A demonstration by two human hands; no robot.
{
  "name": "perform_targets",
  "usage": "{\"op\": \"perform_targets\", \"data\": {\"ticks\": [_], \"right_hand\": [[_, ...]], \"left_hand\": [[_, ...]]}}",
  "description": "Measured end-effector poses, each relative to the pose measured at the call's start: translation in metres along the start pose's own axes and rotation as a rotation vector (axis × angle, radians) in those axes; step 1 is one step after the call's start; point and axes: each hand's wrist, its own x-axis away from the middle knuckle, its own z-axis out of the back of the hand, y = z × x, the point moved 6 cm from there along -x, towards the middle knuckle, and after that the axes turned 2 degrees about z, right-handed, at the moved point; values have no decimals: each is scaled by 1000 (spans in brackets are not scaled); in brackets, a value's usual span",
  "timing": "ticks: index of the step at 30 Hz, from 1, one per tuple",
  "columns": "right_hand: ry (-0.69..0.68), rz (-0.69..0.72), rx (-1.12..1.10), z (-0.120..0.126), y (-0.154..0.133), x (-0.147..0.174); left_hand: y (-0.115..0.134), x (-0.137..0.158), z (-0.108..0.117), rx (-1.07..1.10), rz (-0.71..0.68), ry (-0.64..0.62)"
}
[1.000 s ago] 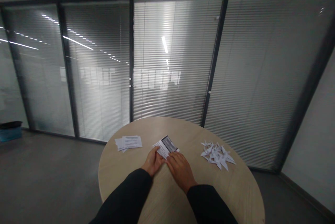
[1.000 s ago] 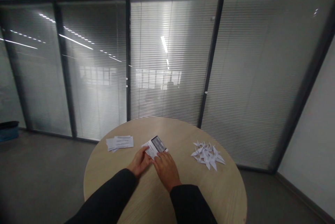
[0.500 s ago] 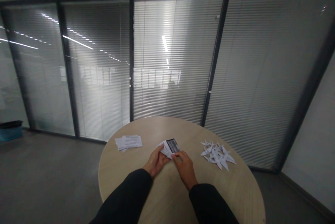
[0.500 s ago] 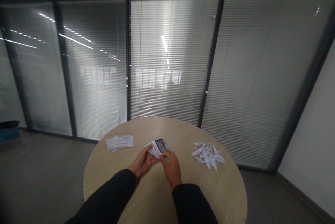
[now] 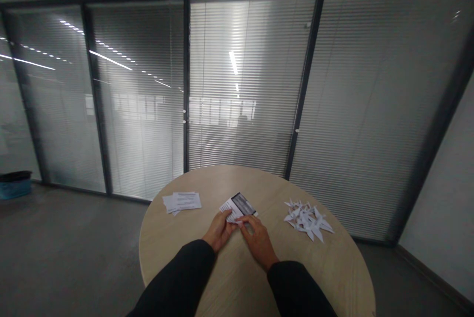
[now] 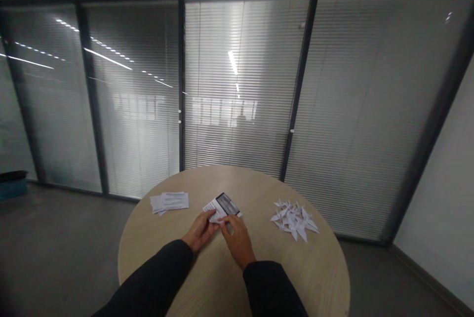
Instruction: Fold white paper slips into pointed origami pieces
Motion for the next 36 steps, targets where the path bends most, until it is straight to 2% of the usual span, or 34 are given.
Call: {"op": "perform_targets", "data": {"ticks": [4,7,9,13,15,20,25,27,29,31,36], "right_hand": [[114,-104,44,7,13,-1],[191,-88,85,11,20,-2],[228,-71,110,13,24,-1],[270,-74,132,15,30,0],[273,-74,133,16,31,1],[289,-104,134,16,34,0],[386,-229,79,18,47,1],[319,-316,-39,15,51,0],[180,-397,-173,8,51,0],[70,-413,-222,5,45,0],[-3,-414,-322,4,34,-1]], "left_hand": [[-2,2,-3,7,52,1],[-2,6,-7,-6,64,-24],[2,11,-13,-36,29,-79],[8,22,-29,-203,-69,-269],[9,24,-33,-261,-107,-315],[7,19,-28,-315,-150,-305],[5,12,-20,-335,-162,-298],[4,11,-17,-354,-155,-288],[4,10,-17,-370,-161,-290],[6,10,-17,-387,-180,-292],[9,11,-16,-430,-210,-259]]}}
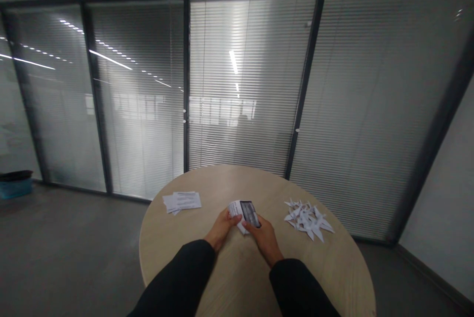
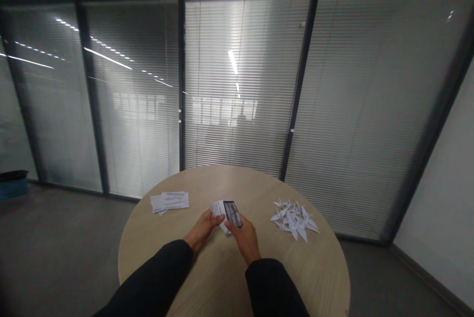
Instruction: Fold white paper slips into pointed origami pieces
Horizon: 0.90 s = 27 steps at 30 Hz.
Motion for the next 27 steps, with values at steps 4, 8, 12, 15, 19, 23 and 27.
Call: {"op": "perform_targets", "data": {"ticks": [4,8,12,15,19,23,27], "right_hand": [[-31,-52,-20,-4,4,-1],[-43,-61,-38,-5,8,-1],[-70,-67,-53,-7,10,0],[-96,-80,-47,-9,11,0],[-88,-96,-36,-8,13,1],[-73,-94,-19,-6,16,-1],[-69,-94,-25,-5,19,-2]], "left_hand": [[4,1,2,-17,-31,23],[5,0,7,-53,-14,94],[4,0,10,-77,11,147],[4,0,10,-85,9,147],[3,-1,9,-93,12,148],[2,-1,11,-84,20,156],[3,-1,12,-20,48,166]]}}
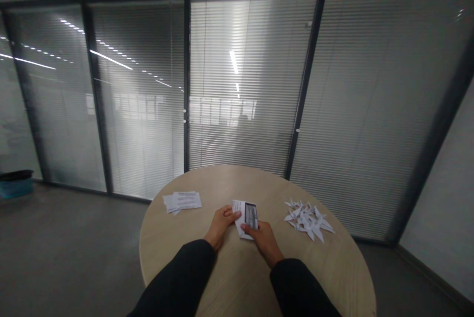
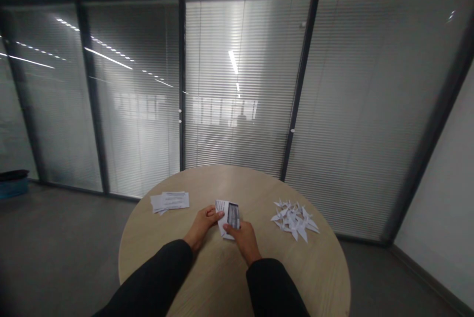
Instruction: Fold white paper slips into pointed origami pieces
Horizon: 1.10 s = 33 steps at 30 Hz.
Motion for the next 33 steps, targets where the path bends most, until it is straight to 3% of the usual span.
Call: {"op": "perform_targets", "data": {"ticks": [10,33], "right_hand": [[2,-36,-58,0,-8,5],[-28,-62,-101,-4,-11,7]], "left_hand": [[1,2,3,89,37,-15],[-1,-5,19,199,1,138]]}}
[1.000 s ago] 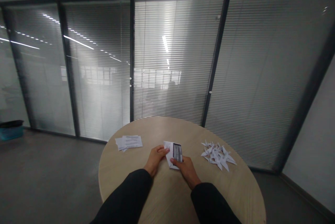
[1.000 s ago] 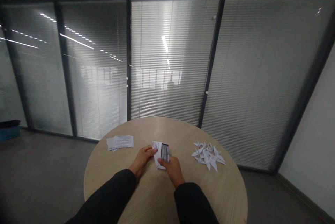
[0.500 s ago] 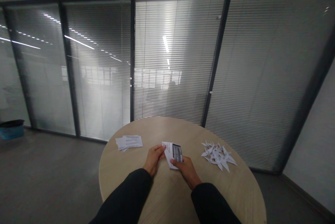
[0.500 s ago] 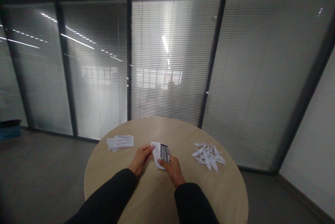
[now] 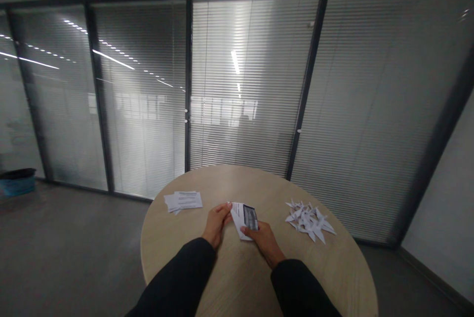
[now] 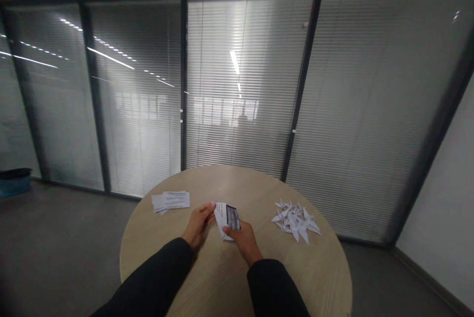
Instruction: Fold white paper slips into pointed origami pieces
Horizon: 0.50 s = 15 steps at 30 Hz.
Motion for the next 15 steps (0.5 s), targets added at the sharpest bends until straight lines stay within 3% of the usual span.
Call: {"op": "perform_targets", "data": {"ticks": [15], "right_hand": [[-19,2,15,-2,2,-1]], "left_hand": [[0,1,3,15,-14,62]]}}
